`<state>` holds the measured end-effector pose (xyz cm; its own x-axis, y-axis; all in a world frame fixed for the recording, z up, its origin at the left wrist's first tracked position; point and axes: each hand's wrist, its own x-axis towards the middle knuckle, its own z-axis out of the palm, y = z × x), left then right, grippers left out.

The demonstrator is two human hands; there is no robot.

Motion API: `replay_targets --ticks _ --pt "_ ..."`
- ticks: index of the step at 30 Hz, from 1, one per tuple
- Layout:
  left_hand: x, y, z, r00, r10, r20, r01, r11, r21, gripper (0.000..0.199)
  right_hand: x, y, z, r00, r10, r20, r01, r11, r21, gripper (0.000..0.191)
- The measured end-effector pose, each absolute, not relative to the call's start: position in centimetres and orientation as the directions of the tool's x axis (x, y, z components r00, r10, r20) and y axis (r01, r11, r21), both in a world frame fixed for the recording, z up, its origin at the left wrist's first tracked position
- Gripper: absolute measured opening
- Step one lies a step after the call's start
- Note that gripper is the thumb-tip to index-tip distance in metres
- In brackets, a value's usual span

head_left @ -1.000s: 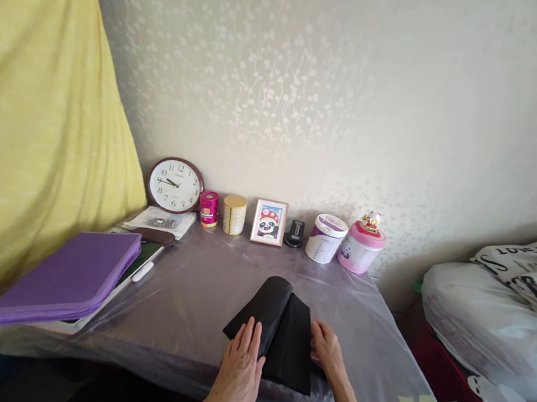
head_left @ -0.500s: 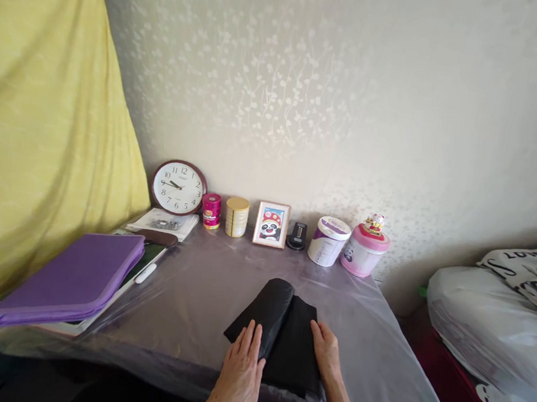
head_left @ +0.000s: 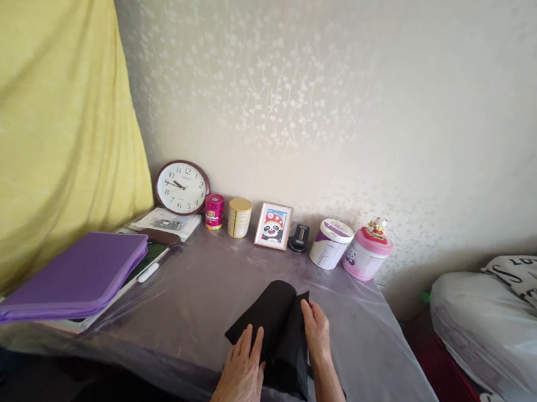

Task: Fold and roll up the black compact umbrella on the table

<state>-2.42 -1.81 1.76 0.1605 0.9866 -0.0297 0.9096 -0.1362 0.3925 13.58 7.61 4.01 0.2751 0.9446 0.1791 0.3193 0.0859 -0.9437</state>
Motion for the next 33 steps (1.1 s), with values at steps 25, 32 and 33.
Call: replay_targets --ticks 25,32,33 --pt "-4.2 -3.1 -0.9 0.01 0.93 0.367 0.896 -0.171 0.409 0.038 6.7 10.2 5.1 -0.099 0.995 0.015 0.691 0.08 -0.718 0.032" --pt "-3.3 -3.4 3.6 0.225 0.899 0.377 0.848 -0.371 0.378 0.033 6.3 9.8 4.9 -0.163 0.984 0.07 0.738 0.169 -0.654 0.026" --pt "-2.9 -3.1 3.3 0.253 0.896 0.365 0.851 -0.386 0.356 0.034 6.3 9.8 4.9 -0.164 0.984 0.074 0.738 0.172 -0.652 0.026"
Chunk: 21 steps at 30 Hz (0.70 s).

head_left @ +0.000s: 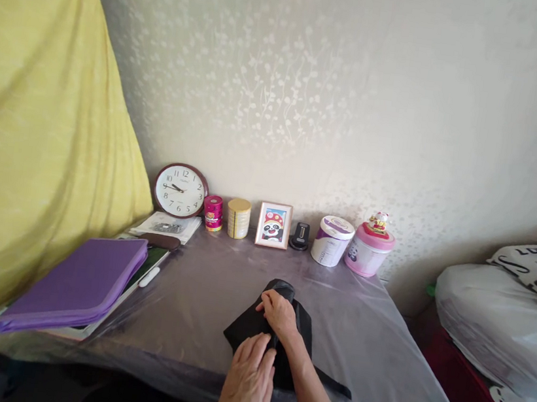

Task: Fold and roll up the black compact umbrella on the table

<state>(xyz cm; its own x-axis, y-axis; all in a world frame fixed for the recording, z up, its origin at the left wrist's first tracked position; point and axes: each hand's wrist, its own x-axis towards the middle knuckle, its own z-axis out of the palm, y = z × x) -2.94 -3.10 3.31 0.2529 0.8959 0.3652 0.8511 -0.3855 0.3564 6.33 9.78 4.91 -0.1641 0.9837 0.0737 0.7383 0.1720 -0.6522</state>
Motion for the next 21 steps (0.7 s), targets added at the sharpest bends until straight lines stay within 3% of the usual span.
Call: replay_targets --ticks 4,8,14,17,21 --pt "-2.1 -1.9 0.3 0.245 0.93 0.274 0.901 -0.323 0.29 0.052 6.7 9.1 4.9 -0.195 0.973 0.124 0.691 0.226 -0.687 0.026" --pt "-2.4 -1.8 -1.6 0.203 0.948 0.244 0.918 -0.272 0.29 0.057 7.8 6.8 4.5 -0.295 0.91 0.292 0.56 0.412 -0.718 0.027" --pt "-2.9 -2.2 -0.6 0.248 0.962 0.113 0.914 -0.271 0.302 0.073 9.6 5.7 2.6 -0.454 0.741 0.494 0.543 0.67 -0.506 0.029" --pt "-3.0 -2.1 -0.4 0.249 0.967 0.053 0.919 -0.253 0.303 0.084 10.1 7.7 1.8 -0.47 0.731 0.495 0.605 0.675 -0.422 0.029" --pt "-3.0 -1.9 -0.2 0.21 0.978 -0.015 0.944 -0.199 0.265 0.097 10.1 11.4 1.1 -0.449 0.759 0.473 0.649 0.64 -0.411 0.031"
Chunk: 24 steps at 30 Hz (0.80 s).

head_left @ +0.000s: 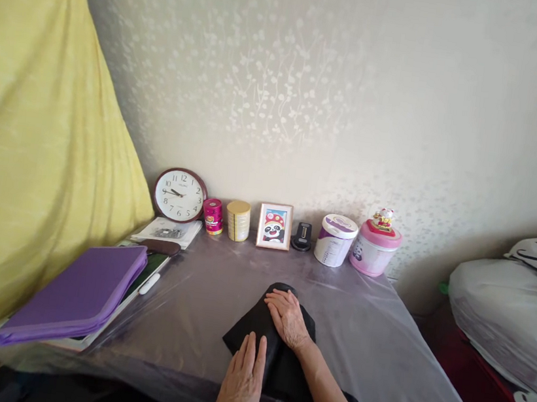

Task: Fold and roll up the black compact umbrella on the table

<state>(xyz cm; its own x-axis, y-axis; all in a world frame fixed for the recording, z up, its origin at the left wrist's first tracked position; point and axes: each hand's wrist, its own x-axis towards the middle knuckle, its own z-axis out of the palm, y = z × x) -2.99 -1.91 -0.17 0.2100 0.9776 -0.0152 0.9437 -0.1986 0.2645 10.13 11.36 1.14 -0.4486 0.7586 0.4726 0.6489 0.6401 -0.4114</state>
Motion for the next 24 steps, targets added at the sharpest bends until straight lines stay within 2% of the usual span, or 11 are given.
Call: replay_targets --ticks 5,9,11,15,19,22,24 --pt "-2.9 -1.9 1.3 0.151 0.985 -0.083 0.97 -0.131 0.206 0.1 10.2 15.1 1.1 -0.396 0.802 0.448 0.692 0.581 -0.429 0.032" --pt "-2.8 -2.0 2.3 0.116 0.99 -0.079 0.985 -0.105 0.134 0.103 10.7 14.8 2.2 -0.228 0.826 0.515 0.759 0.482 -0.437 0.031" --pt "-2.8 -2.0 2.7 0.098 0.991 -0.089 0.989 -0.086 0.122 0.105 11.0 13.2 2.5 -0.187 0.789 0.585 0.742 0.504 -0.443 0.029" --pt "-2.7 -2.1 3.2 0.062 0.992 -0.108 0.995 -0.052 0.086 0.106 11.3 9.8 1.5 -0.264 0.758 0.597 0.679 0.585 -0.443 0.026" --pt "-3.0 -2.0 3.4 0.078 0.986 -0.149 0.981 -0.05 0.186 0.106 11.8 9.1 0.1 -0.222 0.776 0.59 0.65 0.569 -0.504 0.029" --pt "-4.1 -1.7 3.1 0.112 0.989 -0.093 0.955 -0.081 0.286 0.103 13.2 9.9 -0.4 -0.095 0.831 0.547 0.568 0.497 -0.656 0.026" --pt "-5.2 -1.3 3.0 0.125 0.991 -0.045 0.931 -0.101 0.35 0.1 14.8 10.6 -0.7 0.021 0.883 0.469 0.47 0.406 -0.784 0.026"
